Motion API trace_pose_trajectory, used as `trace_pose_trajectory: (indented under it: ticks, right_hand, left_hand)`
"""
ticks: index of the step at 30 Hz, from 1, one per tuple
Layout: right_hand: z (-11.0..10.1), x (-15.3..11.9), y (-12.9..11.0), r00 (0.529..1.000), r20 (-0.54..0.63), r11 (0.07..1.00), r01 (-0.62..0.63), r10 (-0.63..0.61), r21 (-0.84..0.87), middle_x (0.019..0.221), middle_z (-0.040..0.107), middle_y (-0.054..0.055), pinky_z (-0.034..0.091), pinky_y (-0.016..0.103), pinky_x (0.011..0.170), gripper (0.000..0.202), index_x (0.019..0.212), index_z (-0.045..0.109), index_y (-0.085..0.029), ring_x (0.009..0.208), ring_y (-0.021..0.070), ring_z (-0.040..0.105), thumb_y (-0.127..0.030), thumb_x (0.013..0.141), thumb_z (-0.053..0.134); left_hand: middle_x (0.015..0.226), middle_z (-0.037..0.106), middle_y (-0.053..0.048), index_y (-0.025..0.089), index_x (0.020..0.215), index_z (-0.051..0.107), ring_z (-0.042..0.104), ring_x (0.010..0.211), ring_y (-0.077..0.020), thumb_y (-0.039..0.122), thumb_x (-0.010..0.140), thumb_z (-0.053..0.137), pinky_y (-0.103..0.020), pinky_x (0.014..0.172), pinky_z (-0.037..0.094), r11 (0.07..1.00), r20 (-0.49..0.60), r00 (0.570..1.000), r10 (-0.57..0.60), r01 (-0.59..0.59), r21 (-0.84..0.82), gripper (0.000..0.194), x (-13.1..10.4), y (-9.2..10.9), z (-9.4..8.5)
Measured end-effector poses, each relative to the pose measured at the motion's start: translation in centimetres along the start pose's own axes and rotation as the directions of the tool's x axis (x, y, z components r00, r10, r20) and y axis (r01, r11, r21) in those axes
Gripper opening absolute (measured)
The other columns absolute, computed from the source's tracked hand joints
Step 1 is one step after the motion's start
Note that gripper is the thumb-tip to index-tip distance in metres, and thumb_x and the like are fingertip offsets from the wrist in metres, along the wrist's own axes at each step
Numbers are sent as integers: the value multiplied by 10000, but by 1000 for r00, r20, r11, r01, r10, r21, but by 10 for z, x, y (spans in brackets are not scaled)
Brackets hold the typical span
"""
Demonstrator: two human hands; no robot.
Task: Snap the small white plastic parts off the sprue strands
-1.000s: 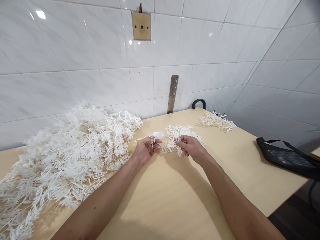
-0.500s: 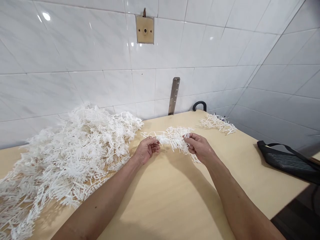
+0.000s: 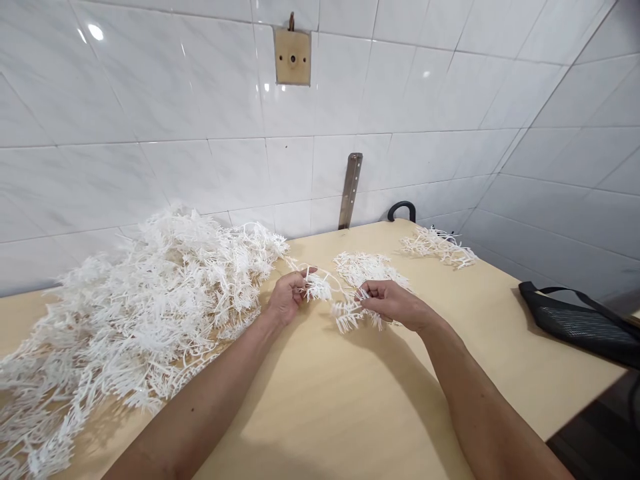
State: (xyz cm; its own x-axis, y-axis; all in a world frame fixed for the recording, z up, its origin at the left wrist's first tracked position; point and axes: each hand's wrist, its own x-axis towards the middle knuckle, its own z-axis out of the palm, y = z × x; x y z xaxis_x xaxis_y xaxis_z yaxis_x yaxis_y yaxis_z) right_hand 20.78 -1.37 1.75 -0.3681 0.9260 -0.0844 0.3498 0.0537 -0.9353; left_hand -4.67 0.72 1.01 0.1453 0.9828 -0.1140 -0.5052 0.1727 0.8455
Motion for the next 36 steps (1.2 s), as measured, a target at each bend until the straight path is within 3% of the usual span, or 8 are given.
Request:
trace_pose_trajectory:
  ticks: [4,8,15,22,25,28,31,36]
  right_hand:
    - [1,0,2,999,23,986,-36,41,-163,620,481,-19,315,199,428,138,732,607,-170,533,96,431,-305,758,619]
    - [1,1,3,995,97,980,-12,32,-199,628,488,-17,360,205,448,134,758,626,-173,561,109,455,-306,761,613]
    - [-4,-3,-1,993,111,988,-11,28,-156,634,495,-11,404,223,452,215,755,629,-179,569,120,463,-393,768,644]
    - [-13,-13,-14,956,290,982,1,55,-189,784,645,40,443,239,510,309,964,709,-205,647,153,574,-441,767,691]
    - [-8,-9,-12,996,84,989,14,-1,-149,773,635,32,422,231,480,365,999,708,-213,593,127,534,-508,790,665]
    - [6,1,-8,986,-159,999,40,-40,-6,641,567,6,392,230,446,407,906,691,-182,513,104,470,-571,804,632]
    - [22,9,-5,988,-149,991,49,-29,128,622,533,3,397,229,434,455,813,642,-162,512,102,466,-617,810,610]
    - [39,12,-4,992,-110,979,75,-55,192,692,550,11,407,214,430,483,822,573,-180,548,106,493,-659,789,617]
  left_hand:
    - [915,709,-99,150,513,487,630,656,-149,129,508,559,-255,533,469,987,-28,999,24,-28,-156,75,3,4,-4]
    - [885,724,-121,168,544,463,690,843,-253,122,529,576,-318,644,532,979,-33,999,-12,5,-202,123,0,6,-1]
    - [806,729,-142,170,569,480,682,720,-220,164,565,589,-303,605,530,993,-71,997,15,-23,-117,110,-2,6,3]
    - [851,736,-131,189,563,422,667,715,-206,144,575,598,-287,582,506,995,-12,1000,-5,3,-97,182,-8,5,3]
    - [914,742,-116,187,588,426,632,669,-167,155,618,607,-258,538,471,999,62,998,-6,8,-45,186,-12,6,7]
    - [968,742,-97,182,614,441,618,668,-154,159,645,617,-249,537,457,1000,149,989,-18,20,-11,180,-16,5,12]
    - [981,743,-89,177,626,459,641,731,-168,155,652,637,-266,616,486,1000,171,985,-4,3,6,182,-18,2,18]
    - [975,742,-86,173,659,481,667,804,-191,164,682,665,-290,688,501,1000,203,979,-1,-3,17,185,-19,-5,23]
